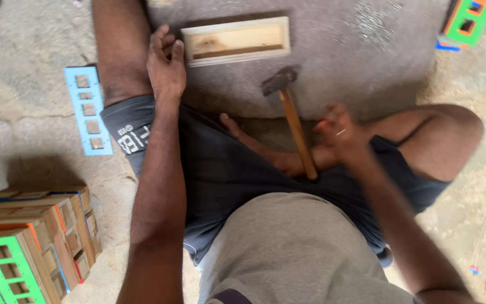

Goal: The person assembles small wooden frames by placing nails into pre-drilled holes and hammering them in. They handle multiple frames of different colors, including green and orange, and use a hammer to secure the nails.

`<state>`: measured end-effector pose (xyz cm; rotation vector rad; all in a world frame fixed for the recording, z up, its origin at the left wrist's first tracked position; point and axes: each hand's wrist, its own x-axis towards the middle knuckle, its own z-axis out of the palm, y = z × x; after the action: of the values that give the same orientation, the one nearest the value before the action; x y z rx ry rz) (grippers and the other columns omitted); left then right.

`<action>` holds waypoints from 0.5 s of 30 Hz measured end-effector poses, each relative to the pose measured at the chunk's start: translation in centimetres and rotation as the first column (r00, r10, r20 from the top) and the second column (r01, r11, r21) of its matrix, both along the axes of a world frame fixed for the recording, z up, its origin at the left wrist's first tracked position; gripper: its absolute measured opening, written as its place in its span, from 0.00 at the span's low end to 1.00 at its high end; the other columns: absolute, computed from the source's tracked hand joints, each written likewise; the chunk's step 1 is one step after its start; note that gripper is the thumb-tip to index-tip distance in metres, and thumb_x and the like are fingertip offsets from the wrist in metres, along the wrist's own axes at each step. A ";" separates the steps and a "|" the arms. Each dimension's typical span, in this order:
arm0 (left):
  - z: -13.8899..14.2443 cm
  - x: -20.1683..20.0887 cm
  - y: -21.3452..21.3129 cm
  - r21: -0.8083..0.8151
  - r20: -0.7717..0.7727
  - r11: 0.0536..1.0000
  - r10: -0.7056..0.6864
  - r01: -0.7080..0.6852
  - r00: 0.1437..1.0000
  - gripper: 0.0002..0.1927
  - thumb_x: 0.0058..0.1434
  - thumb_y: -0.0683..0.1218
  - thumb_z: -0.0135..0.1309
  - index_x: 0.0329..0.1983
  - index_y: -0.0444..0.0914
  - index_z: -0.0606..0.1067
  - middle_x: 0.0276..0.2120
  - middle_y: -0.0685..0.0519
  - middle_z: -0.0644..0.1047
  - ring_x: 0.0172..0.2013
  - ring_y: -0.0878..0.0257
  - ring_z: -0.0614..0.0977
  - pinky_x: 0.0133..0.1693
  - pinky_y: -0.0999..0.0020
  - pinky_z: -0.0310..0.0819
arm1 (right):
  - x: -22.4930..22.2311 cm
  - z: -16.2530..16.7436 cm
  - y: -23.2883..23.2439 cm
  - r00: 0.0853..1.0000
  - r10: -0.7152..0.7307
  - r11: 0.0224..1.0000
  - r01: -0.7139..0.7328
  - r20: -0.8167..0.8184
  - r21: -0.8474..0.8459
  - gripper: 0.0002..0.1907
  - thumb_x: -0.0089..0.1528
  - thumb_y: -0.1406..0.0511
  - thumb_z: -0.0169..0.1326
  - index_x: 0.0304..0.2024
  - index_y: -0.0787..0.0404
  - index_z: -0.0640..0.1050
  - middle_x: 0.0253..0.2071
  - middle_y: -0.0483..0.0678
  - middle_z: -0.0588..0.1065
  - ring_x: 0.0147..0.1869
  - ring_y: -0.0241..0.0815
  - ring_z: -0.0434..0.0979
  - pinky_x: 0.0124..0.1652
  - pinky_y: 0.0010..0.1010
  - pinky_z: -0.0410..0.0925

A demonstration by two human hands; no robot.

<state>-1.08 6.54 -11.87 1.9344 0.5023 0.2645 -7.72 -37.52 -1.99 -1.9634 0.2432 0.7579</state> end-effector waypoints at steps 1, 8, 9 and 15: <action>-0.5 0.3 -0.5 0.035 -0.075 0.999 -0.031 0.034 0.997 0.24 0.70 0.47 0.55 0.67 0.37 0.67 0.55 0.44 0.77 0.53 0.55 0.82 0.53 0.60 0.78 | -1.5 -1.2 1.0 0.983 0.077 0.996 -0.083 0.169 0.029 0.32 0.70 0.62 0.54 0.73 0.61 0.60 0.60 0.59 0.72 0.60 0.54 0.76 0.54 0.39 0.71; 3.3 1.5 -4.2 0.390 -0.038 0.921 0.010 0.006 0.999 0.13 0.63 0.42 0.61 0.51 0.36 0.82 0.46 0.41 0.80 0.47 0.45 0.82 0.52 0.55 0.76 | -2.5 -2.2 2.3 0.845 0.518 0.852 -0.496 0.134 -0.166 0.50 0.60 0.60 0.61 0.79 0.49 0.49 0.66 0.61 0.69 0.63 0.61 0.74 0.56 0.50 0.70; 4.9 1.2 -4.7 0.330 0.075 0.942 0.030 -0.053 0.997 0.14 0.61 0.41 0.62 0.51 0.36 0.82 0.44 0.43 0.80 0.45 0.48 0.83 0.51 0.58 0.77 | -2.2 -1.8 2.4 0.880 0.432 0.902 -0.426 0.197 -0.076 0.50 0.60 0.60 0.61 0.78 0.51 0.48 0.67 0.62 0.66 0.63 0.60 0.73 0.55 0.50 0.71; 12.2 3.0 -6.7 -0.373 0.563 0.865 -0.078 0.337 0.823 0.19 0.56 0.41 0.69 0.48 0.37 0.74 0.41 0.58 0.76 0.42 0.70 0.81 0.40 0.72 0.80 | -2.9 -0.4 3.5 0.968 -0.003 1.000 0.002 -0.252 -0.008 0.43 0.65 0.59 0.57 0.80 0.51 0.55 0.53 0.69 0.76 0.45 0.64 0.78 0.45 0.51 0.69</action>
<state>1.92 -0.12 0.35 1.3492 -0.0375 0.4741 -10.58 -34.04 -2.37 -1.8712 0.4012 1.0074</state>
